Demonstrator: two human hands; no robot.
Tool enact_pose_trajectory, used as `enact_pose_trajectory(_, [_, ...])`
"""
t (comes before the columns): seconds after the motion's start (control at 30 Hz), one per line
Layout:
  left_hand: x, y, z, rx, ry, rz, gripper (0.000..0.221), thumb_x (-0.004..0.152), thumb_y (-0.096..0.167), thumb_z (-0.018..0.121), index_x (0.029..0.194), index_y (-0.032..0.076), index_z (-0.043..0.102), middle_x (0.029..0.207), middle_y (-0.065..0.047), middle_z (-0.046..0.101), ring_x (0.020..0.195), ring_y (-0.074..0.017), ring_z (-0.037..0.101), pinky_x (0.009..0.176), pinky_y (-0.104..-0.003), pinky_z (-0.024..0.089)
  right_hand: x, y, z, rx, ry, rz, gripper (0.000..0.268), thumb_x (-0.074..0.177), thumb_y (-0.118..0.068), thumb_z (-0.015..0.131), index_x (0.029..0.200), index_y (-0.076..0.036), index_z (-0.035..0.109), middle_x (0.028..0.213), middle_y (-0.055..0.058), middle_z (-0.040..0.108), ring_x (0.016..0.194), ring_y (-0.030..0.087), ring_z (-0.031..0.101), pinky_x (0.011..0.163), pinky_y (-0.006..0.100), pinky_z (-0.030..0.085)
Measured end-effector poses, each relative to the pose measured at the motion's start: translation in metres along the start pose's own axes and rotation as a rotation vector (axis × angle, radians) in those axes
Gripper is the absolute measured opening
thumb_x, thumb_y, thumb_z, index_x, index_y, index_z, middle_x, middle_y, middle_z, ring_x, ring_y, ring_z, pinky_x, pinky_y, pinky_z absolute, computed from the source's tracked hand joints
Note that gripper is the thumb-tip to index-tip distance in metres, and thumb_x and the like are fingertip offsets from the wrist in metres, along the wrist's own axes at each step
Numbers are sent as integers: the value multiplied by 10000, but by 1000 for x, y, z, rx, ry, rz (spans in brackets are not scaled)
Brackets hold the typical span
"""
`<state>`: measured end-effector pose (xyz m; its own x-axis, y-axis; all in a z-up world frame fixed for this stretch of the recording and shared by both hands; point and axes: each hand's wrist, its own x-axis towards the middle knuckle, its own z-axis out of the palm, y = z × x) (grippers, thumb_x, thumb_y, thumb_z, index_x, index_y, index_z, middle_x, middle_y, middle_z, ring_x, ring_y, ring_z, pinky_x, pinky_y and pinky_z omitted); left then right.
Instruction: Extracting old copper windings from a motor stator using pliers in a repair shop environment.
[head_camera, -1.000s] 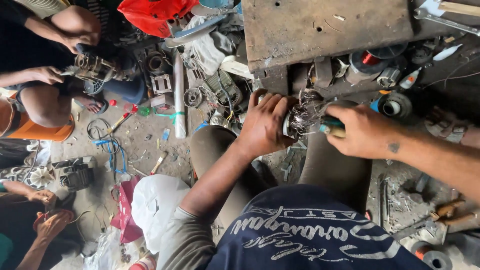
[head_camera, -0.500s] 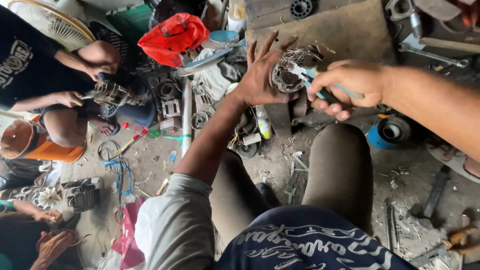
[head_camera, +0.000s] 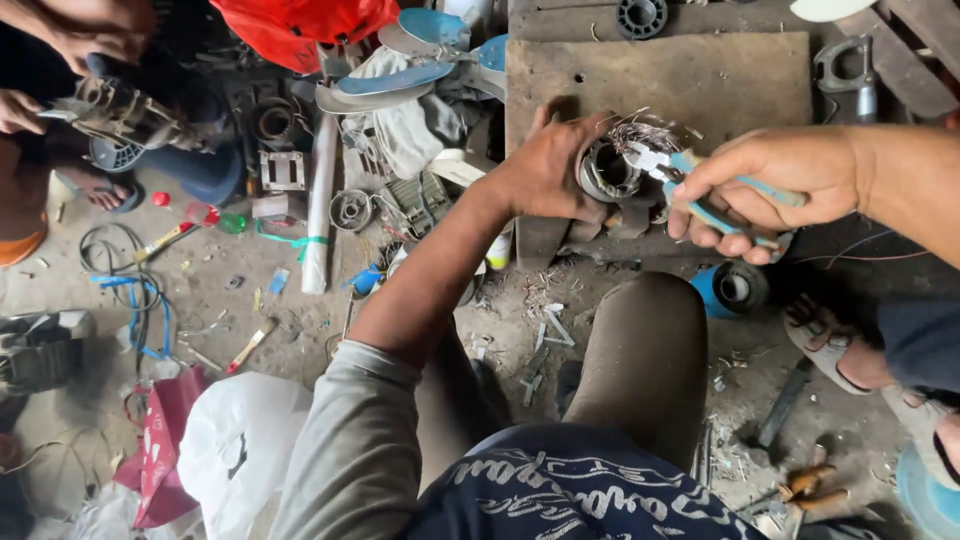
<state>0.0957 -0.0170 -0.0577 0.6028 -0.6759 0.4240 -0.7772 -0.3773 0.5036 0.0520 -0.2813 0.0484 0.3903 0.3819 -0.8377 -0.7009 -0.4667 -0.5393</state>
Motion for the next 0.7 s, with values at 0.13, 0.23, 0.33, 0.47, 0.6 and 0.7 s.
enact_pose_trajectory(0.13, [-8,5,-1,9,8,18,852,500,353,933,1222,106,554,1026,-62,773,1024,-297,716,1190,-684,161,0,27,13,129,80,-91,316,934,-27,535,1055,244,642,900,319,612,636,344,471,507,468,373])
enact_pose_trajectory(0.23, [-4,1,2,13,-20,26,965,466,353,955,1296,113,526,1062,-66,787,1059,-293,723,1197,-680,150,9,54,2,200,44,-179,175,939,-41,539,1002,115,587,737,205,539,500,223,404,381,364,250])
enact_pose_trajectory(0.33, [-2,5,0,2,-39,25,939,465,314,985,1244,69,521,948,-86,787,949,-315,734,1203,-678,125,9,58,14,25,317,-241,187,924,-12,620,873,166,643,597,207,505,423,223,356,323,355,234])
enact_pose_trajectory(0.47, [1,-11,1,-32,-21,63,886,587,345,988,1282,87,502,964,-59,827,955,-285,790,1206,-657,139,19,56,33,-210,457,-356,202,910,-60,679,818,120,675,511,164,526,346,218,382,300,359,278])
enact_pose_trajectory(0.6, [4,-9,-8,-27,21,37,885,594,353,938,1299,30,512,1078,-98,805,1023,-286,762,1223,-649,70,29,56,53,-466,696,-518,246,917,-138,685,752,39,644,516,104,565,388,215,452,372,357,357])
enact_pose_trajectory(0.7, [-3,-4,-8,-80,13,69,782,571,302,928,1187,25,532,958,-84,799,918,-268,756,1211,-623,118,50,80,66,-605,886,-680,175,905,-126,682,852,39,705,631,118,650,479,235,530,461,369,429])
